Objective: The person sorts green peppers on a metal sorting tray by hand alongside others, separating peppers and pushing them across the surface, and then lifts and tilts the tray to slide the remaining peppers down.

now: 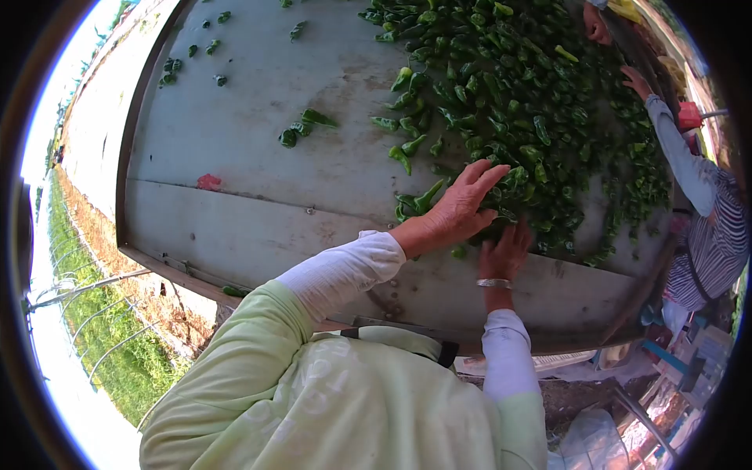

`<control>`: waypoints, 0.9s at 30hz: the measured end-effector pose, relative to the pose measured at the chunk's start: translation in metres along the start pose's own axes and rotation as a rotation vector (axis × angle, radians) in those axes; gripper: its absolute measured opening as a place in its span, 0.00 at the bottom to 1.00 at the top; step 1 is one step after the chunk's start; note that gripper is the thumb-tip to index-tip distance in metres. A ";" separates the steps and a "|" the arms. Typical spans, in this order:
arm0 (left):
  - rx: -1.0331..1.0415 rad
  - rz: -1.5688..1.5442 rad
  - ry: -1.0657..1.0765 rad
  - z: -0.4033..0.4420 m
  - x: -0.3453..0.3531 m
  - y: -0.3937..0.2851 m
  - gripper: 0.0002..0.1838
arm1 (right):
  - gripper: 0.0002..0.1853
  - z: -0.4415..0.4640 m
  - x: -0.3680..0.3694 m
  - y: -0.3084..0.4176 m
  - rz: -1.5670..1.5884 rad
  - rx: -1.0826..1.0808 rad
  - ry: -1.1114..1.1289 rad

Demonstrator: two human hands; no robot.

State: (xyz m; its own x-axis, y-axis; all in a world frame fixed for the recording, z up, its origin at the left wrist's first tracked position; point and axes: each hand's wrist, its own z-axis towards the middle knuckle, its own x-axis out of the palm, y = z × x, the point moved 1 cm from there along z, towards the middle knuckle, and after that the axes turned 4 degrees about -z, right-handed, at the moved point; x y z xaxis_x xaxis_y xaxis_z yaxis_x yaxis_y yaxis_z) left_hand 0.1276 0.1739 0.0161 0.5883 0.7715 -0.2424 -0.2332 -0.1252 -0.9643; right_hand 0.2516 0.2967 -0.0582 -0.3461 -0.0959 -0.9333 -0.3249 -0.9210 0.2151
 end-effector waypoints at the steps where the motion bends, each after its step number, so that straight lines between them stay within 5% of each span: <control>1: 0.073 0.132 0.035 -0.003 -0.003 -0.007 0.36 | 0.28 0.000 -0.001 0.000 -0.005 0.005 0.001; 4: 0.200 0.313 -0.078 -0.022 -0.041 -0.017 0.31 | 0.28 0.000 -0.004 0.002 0.014 0.020 0.003; 7: 0.192 0.540 -0.514 -0.040 -0.120 0.006 0.25 | 0.28 -0.002 -0.004 0.002 0.034 0.051 0.029; 10: -0.064 0.731 -0.735 -0.074 -0.220 0.062 0.26 | 0.29 -0.001 -0.005 0.003 0.038 0.048 0.014; 12: -0.525 0.884 -0.764 -0.087 -0.266 0.088 0.25 | 0.30 0.000 -0.006 0.004 0.023 0.066 0.035; 18: -0.765 1.017 -0.867 -0.049 -0.261 0.103 0.26 | 0.29 0.005 -0.007 0.004 0.084 0.065 0.022; 22: -0.759 1.048 -0.941 -0.032 -0.262 0.110 0.28 | 0.26 0.038 0.003 -0.012 0.154 0.139 0.099; 24: -0.752 1.077 -0.944 -0.034 -0.263 0.112 0.30 | 0.25 0.068 0.006 -0.021 0.486 0.293 0.010; 27: -0.772 1.084 -0.929 -0.034 -0.264 0.112 0.31 | 0.25 0.117 0.002 -0.034 0.445 0.314 -0.064</control>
State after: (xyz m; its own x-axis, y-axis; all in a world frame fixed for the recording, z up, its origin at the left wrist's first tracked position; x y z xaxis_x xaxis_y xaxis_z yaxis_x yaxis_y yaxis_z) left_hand -0.0276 -0.0644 -0.0316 -0.2973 0.1718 -0.9392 0.3870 -0.8776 -0.2830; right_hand 0.1593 0.3724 -0.0337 -0.5594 -0.4187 -0.7154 -0.3785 -0.6388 0.6699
